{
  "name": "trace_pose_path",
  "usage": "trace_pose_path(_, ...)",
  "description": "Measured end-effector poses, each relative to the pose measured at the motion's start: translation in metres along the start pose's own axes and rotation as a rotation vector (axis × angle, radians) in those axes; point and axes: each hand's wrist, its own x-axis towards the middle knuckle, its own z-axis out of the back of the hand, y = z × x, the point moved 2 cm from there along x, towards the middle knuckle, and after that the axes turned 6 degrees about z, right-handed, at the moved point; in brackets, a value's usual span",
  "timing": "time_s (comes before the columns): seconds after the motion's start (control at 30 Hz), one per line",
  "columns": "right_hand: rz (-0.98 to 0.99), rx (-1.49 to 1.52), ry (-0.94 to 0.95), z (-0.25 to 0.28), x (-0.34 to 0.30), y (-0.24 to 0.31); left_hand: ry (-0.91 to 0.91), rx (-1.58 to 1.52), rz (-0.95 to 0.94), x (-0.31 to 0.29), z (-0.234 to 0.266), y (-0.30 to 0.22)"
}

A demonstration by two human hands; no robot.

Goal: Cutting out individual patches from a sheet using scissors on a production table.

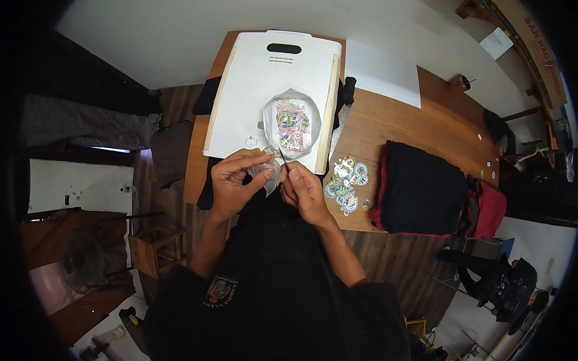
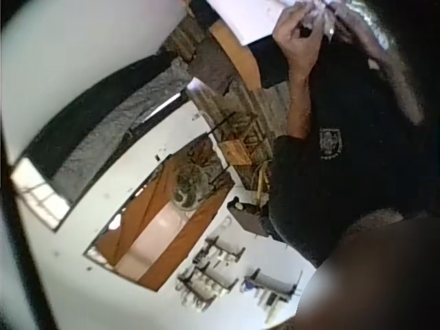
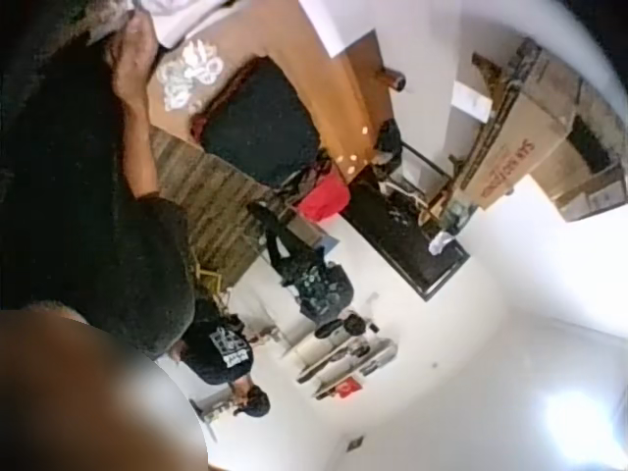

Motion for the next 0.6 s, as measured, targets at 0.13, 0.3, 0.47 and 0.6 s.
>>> trace_pose_path(0.13,-0.002,-0.006,0.001,0.0005,-0.0004,0.0000,0.007,0.007,0.011,-0.0004,0.0007,-0.0006)
trace_pose_path(0.3,-0.009,0.001,0.005,0.0002,-0.0006,0.0000,0.012,0.014,0.013,-0.0002,0.0007,-0.0014)
trace_pose_path(0.47,-0.017,-0.006,0.006,0.0006,-0.0010,0.0001,0.025,0.006,0.016,-0.0004,0.0011,-0.0010)
trace_pose_path(0.6,-0.017,0.002,0.005,0.0000,-0.0006,0.0006,0.025,-0.001,0.003,-0.0002,0.0006,-0.0021)
